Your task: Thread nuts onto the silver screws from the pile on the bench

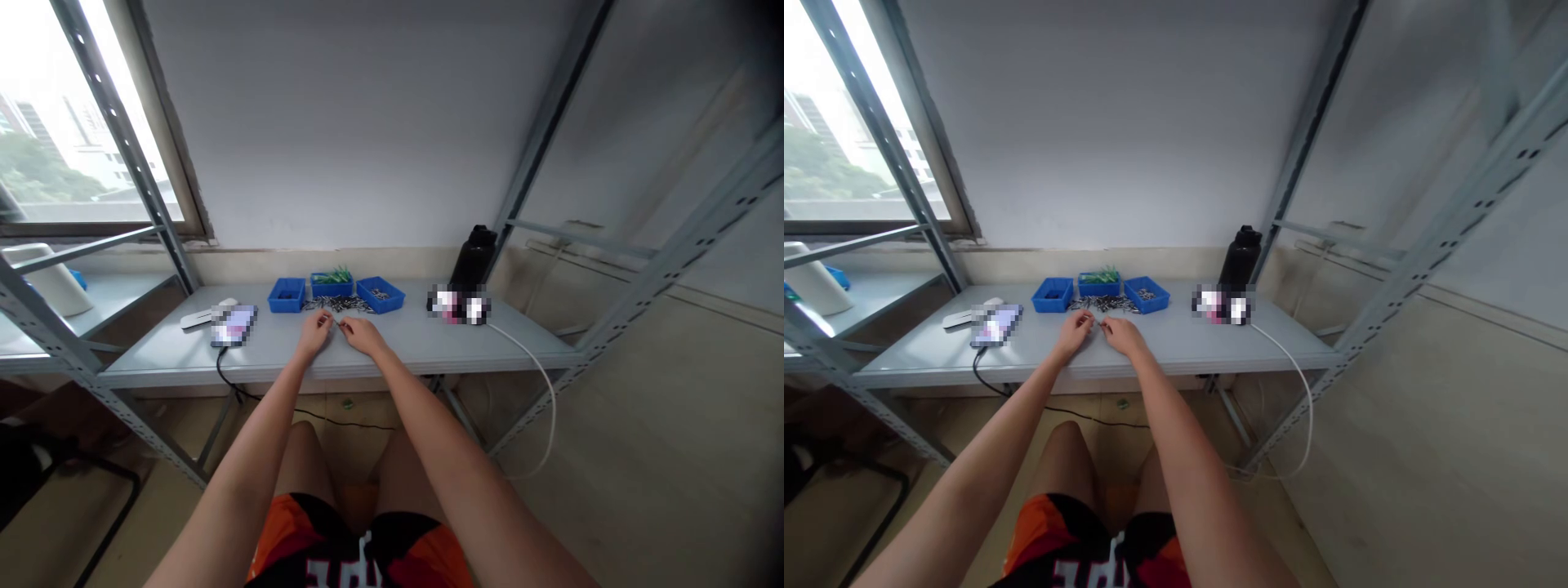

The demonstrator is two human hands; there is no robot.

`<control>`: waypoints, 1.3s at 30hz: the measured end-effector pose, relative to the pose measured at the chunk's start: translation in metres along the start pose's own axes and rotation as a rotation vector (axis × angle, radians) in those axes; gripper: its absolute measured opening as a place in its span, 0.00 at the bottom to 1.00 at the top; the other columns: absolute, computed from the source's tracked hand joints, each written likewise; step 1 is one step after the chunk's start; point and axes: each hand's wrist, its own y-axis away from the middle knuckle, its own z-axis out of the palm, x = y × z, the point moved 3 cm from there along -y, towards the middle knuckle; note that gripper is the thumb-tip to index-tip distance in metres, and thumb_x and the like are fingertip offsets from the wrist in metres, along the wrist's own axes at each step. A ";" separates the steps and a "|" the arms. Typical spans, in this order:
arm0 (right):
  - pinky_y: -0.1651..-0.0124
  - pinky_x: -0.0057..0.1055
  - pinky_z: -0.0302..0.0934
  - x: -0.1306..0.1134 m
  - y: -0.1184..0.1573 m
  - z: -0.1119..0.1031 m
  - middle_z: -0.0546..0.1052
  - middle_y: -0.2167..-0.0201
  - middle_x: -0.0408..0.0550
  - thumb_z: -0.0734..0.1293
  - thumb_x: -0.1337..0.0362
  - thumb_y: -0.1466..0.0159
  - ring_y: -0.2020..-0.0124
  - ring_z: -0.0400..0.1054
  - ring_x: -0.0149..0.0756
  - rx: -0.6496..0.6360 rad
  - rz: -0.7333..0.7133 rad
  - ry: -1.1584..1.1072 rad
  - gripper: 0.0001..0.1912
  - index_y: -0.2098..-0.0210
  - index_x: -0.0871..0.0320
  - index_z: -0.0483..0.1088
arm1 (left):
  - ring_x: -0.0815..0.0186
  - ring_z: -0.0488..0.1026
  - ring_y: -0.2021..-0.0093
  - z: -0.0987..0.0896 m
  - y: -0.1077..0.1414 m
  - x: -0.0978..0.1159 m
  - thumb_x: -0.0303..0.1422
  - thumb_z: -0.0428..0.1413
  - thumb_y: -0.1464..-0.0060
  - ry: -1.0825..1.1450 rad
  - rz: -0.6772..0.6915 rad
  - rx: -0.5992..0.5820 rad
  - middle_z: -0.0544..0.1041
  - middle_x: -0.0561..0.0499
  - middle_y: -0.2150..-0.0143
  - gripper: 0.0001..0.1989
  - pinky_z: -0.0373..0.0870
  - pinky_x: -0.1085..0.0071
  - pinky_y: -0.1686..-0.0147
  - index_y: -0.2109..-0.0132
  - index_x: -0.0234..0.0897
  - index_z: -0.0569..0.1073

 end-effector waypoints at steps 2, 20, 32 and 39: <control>0.58 0.30 0.58 -0.001 0.000 0.001 0.79 0.61 0.50 0.59 0.64 0.33 0.61 0.71 0.39 -0.017 -0.021 -0.001 0.12 0.60 0.55 0.74 | 0.65 0.69 0.72 0.000 0.000 0.000 0.34 0.51 0.47 -0.013 0.009 -0.017 0.73 0.51 0.73 0.07 0.66 0.70 0.66 0.66 0.36 0.71; 0.46 0.34 0.59 -0.002 -0.003 0.005 0.75 0.55 0.49 0.59 0.72 0.37 0.53 0.66 0.37 0.018 -0.166 -0.090 0.15 0.55 0.55 0.73 | 0.67 0.69 0.75 -0.004 -0.002 -0.007 0.34 0.51 0.46 0.041 -0.075 0.039 0.70 0.54 0.76 0.07 0.64 0.71 0.69 0.65 0.36 0.70; 0.46 0.35 0.60 0.005 -0.001 -0.001 0.72 0.52 0.54 0.59 0.68 0.36 0.49 0.65 0.41 0.207 0.028 -0.021 0.16 0.51 0.58 0.71 | 0.65 0.71 0.73 -0.003 -0.001 -0.006 0.33 0.53 0.47 0.006 -0.140 0.051 0.73 0.52 0.76 0.12 0.65 0.70 0.66 0.56 0.33 0.73; 0.43 0.39 0.59 0.034 -0.008 0.001 0.66 0.45 0.61 0.58 0.68 0.38 0.45 0.64 0.46 0.406 0.286 -0.029 0.24 0.42 0.64 0.63 | 0.65 0.70 0.72 0.000 0.002 -0.005 0.29 0.50 0.47 -0.061 -0.129 0.054 0.71 0.54 0.75 0.16 0.65 0.70 0.65 0.51 0.34 0.70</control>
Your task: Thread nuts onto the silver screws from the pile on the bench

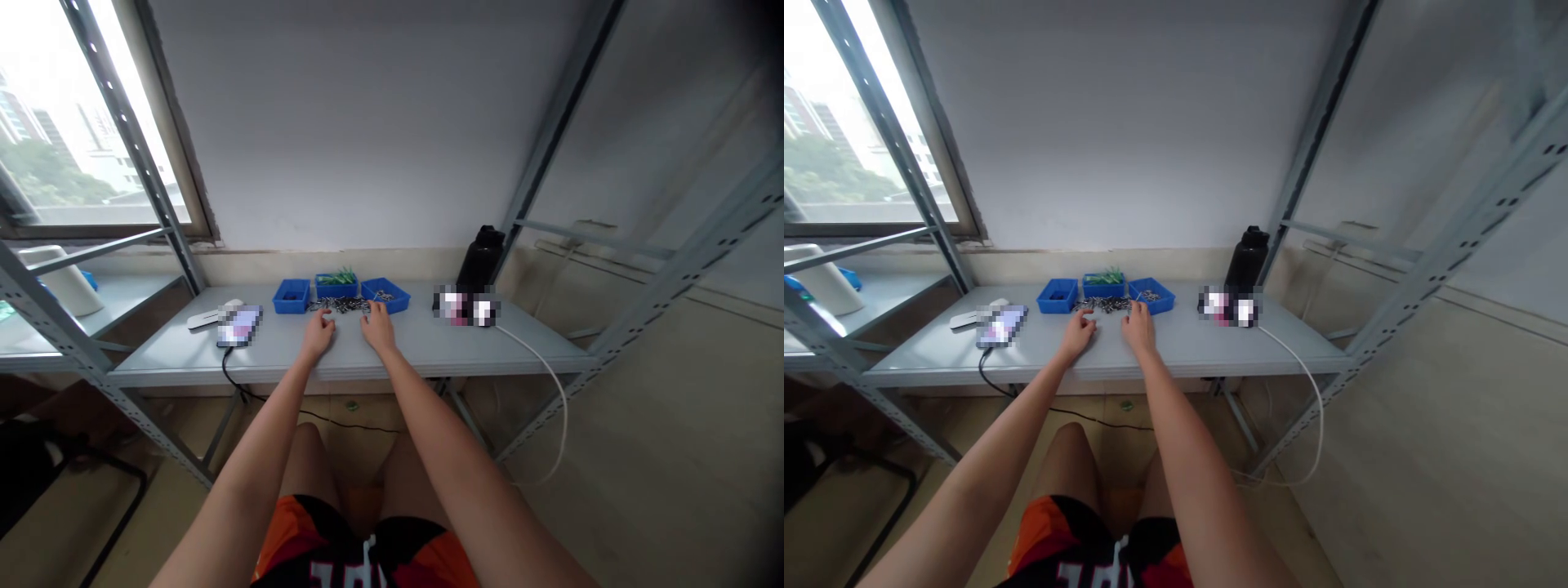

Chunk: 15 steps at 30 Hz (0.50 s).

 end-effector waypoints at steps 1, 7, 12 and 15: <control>0.43 0.39 0.59 0.004 -0.002 0.002 0.66 0.44 0.62 0.59 0.67 0.38 0.44 0.64 0.46 0.006 0.028 -0.008 0.25 0.41 0.64 0.62 | 0.66 0.70 0.72 0.001 0.000 0.000 0.28 0.50 0.47 0.001 -0.001 0.002 0.71 0.54 0.75 0.17 0.65 0.70 0.65 0.49 0.34 0.69; 0.43 0.41 0.61 0.020 -0.012 0.008 0.64 0.42 0.64 0.61 0.65 0.39 0.43 0.64 0.48 -0.007 0.149 -0.080 0.32 0.36 0.64 0.55 | 0.66 0.69 0.72 0.003 0.001 -0.002 0.28 0.50 0.46 0.003 0.000 -0.024 0.71 0.54 0.74 0.17 0.64 0.70 0.64 0.48 0.34 0.69; 0.45 0.41 0.62 0.023 -0.012 0.009 0.61 0.40 0.64 0.60 0.64 0.39 0.45 0.65 0.46 -0.028 0.101 -0.134 0.35 0.33 0.62 0.50 | 0.66 0.69 0.72 0.003 0.002 -0.002 0.28 0.50 0.47 -0.009 -0.003 -0.032 0.72 0.54 0.73 0.17 0.64 0.70 0.64 0.49 0.35 0.69; 0.44 0.42 0.61 0.025 -0.012 0.008 0.64 0.42 0.62 0.59 0.66 0.39 0.47 0.67 0.45 0.031 0.107 -0.182 0.30 0.37 0.61 0.58 | 0.66 0.69 0.71 0.003 0.002 0.000 0.28 0.50 0.46 -0.010 0.001 -0.035 0.71 0.54 0.74 0.17 0.64 0.69 0.63 0.49 0.35 0.69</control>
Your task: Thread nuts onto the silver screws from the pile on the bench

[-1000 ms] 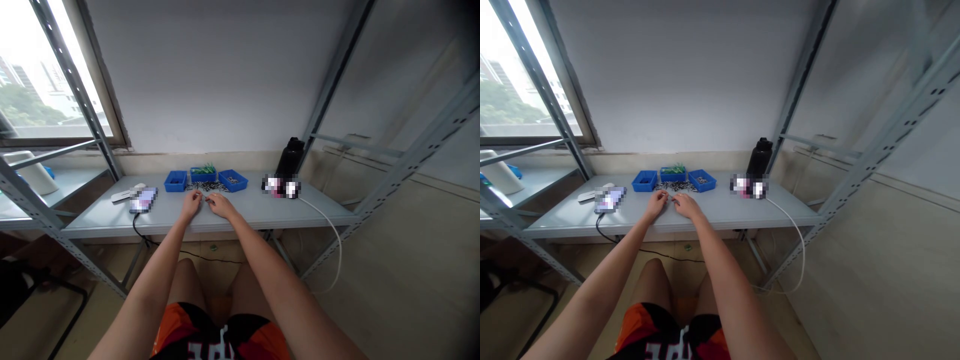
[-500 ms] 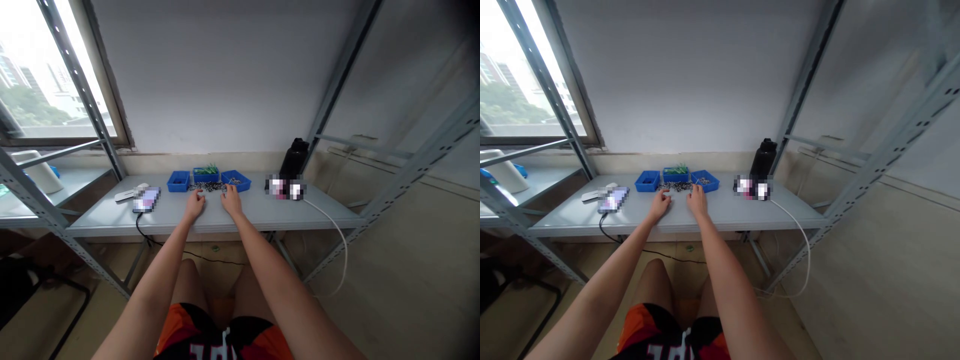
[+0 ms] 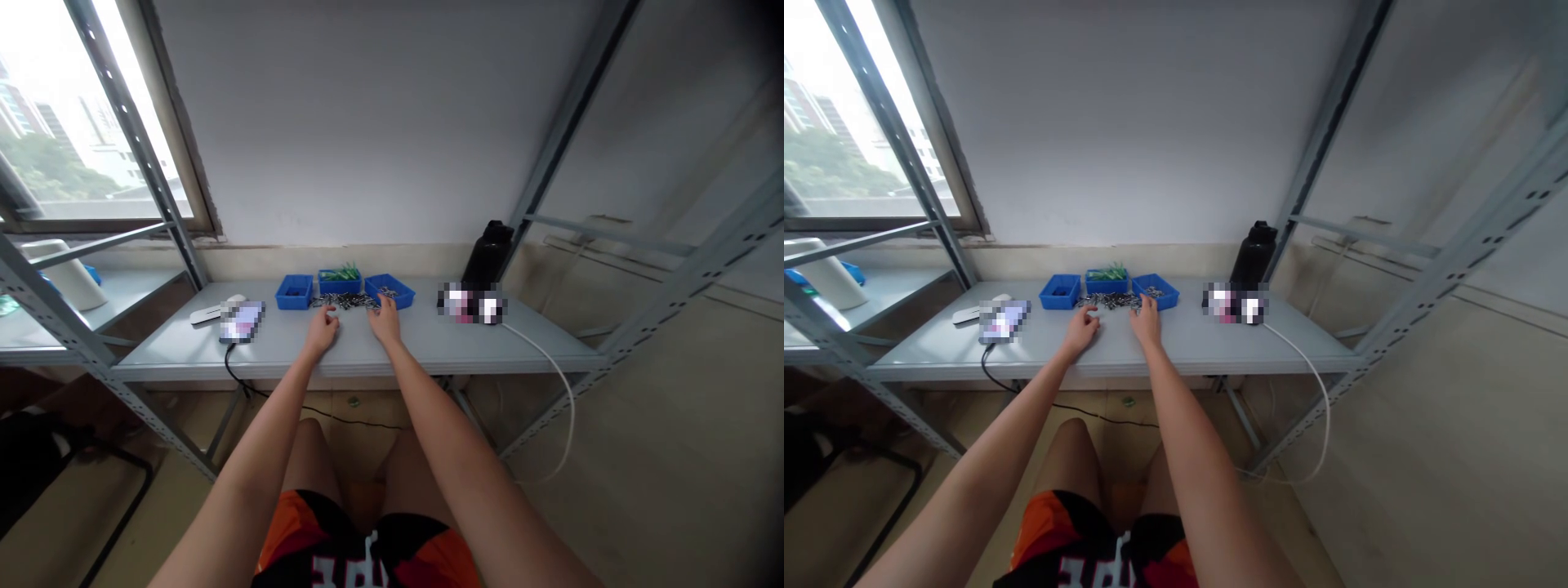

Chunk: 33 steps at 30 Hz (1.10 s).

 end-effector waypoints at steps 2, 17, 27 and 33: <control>0.44 0.41 0.61 -0.001 0.000 -0.001 0.64 0.42 0.62 0.59 0.67 0.39 0.47 0.67 0.44 0.015 0.003 0.007 0.28 0.39 0.62 0.62 | 0.66 0.69 0.71 0.000 0.000 0.001 0.27 0.50 0.47 -0.014 0.002 -0.001 0.71 0.54 0.74 0.17 0.64 0.70 0.63 0.49 0.34 0.70; 0.45 0.53 0.53 -0.017 0.019 -0.001 0.72 0.51 0.69 0.59 0.67 0.36 0.45 0.60 0.58 -0.194 0.009 0.361 0.16 0.55 0.63 0.75 | 0.66 0.70 0.70 0.001 0.003 0.007 0.26 0.50 0.47 -0.020 0.005 -0.012 0.73 0.54 0.73 0.15 0.65 0.70 0.62 0.52 0.35 0.71; 0.49 0.40 0.58 -0.013 0.016 -0.001 0.75 0.56 0.61 0.56 0.75 0.37 0.52 0.66 0.47 -0.207 -0.097 0.383 0.18 0.54 0.60 0.74 | 0.66 0.70 0.71 0.002 0.003 0.008 0.26 0.50 0.47 -0.038 0.004 -0.015 0.72 0.53 0.74 0.14 0.64 0.70 0.64 0.53 0.34 0.73; 0.46 0.36 0.58 -0.021 0.016 0.002 0.76 0.55 0.54 0.57 0.72 0.33 0.51 0.66 0.41 -0.306 -0.276 0.211 0.15 0.53 0.59 0.73 | 0.62 0.72 0.67 0.003 0.001 0.006 0.26 0.51 0.47 -0.118 0.013 0.013 0.77 0.48 0.68 0.14 0.66 0.68 0.60 0.54 0.34 0.75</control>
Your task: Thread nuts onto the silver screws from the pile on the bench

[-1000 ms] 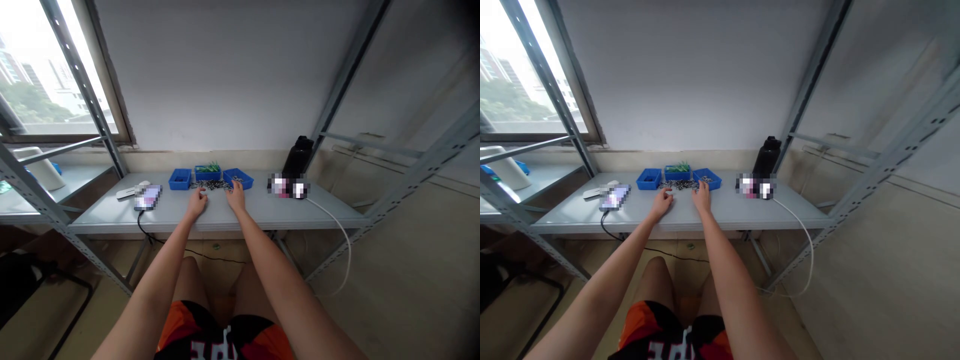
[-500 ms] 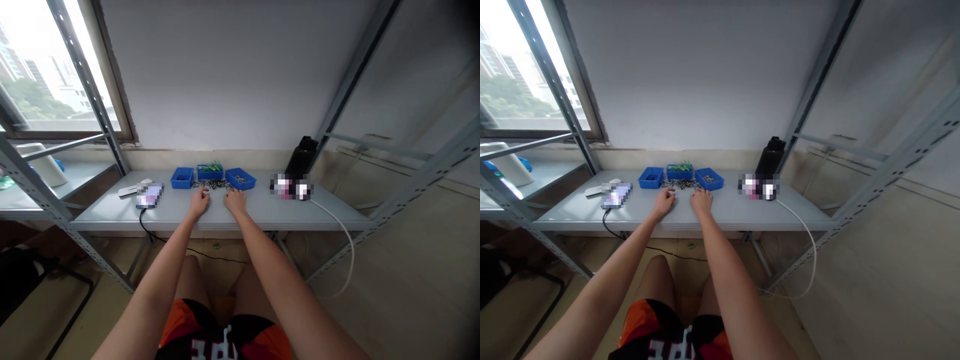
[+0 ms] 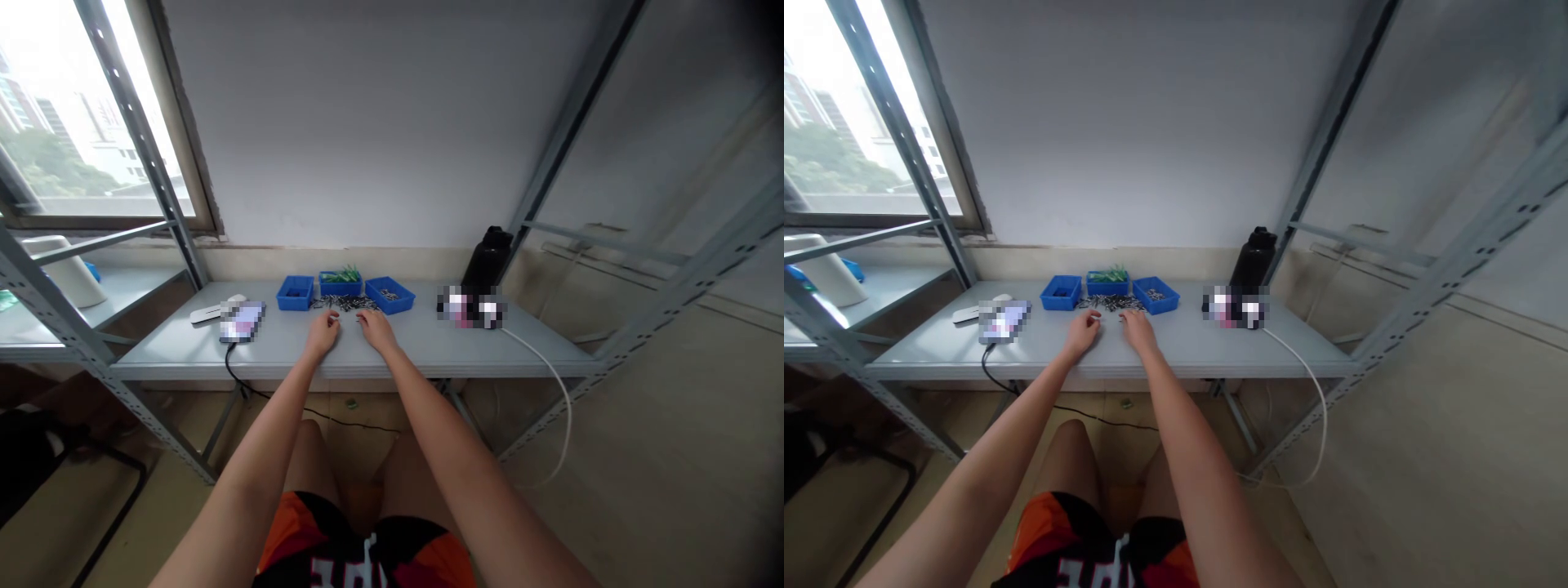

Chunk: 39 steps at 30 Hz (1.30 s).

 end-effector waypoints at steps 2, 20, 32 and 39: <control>0.45 0.36 0.58 -0.004 0.000 0.000 0.76 0.55 0.52 0.58 0.71 0.33 0.50 0.66 0.39 -0.007 -0.076 -0.065 0.14 0.53 0.58 0.73 | 0.62 0.73 0.65 0.002 -0.001 0.000 0.29 0.52 0.46 -0.018 0.032 -0.025 0.78 0.46 0.66 0.14 0.66 0.67 0.60 0.54 0.34 0.76; 0.49 0.33 0.60 -0.016 0.002 -0.001 0.76 0.56 0.51 0.63 0.68 0.35 0.55 0.68 0.36 -0.021 -0.193 -0.170 0.11 0.55 0.59 0.73 | 0.59 0.74 0.66 0.006 -0.001 -0.001 0.30 0.53 0.46 -0.089 0.101 -0.116 0.79 0.45 0.67 0.09 0.66 0.67 0.63 0.63 0.35 0.78; 0.52 0.31 0.60 -0.014 0.001 0.000 0.78 0.59 0.51 0.62 0.67 0.34 0.58 0.70 0.37 -0.095 -0.149 -0.091 0.11 0.57 0.57 0.75 | 0.63 0.72 0.67 0.001 0.001 0.003 0.30 0.52 0.45 -0.061 0.077 -0.059 0.78 0.48 0.69 0.09 0.65 0.70 0.64 0.61 0.34 0.77; 0.53 0.32 0.59 -0.018 0.001 0.003 0.78 0.60 0.51 0.62 0.66 0.34 0.57 0.69 0.38 -0.141 -0.210 -0.036 0.11 0.58 0.57 0.75 | 0.63 0.73 0.66 0.001 0.000 0.003 0.28 0.52 0.45 -0.003 0.115 -0.045 0.79 0.47 0.65 0.08 0.67 0.70 0.61 0.64 0.34 0.76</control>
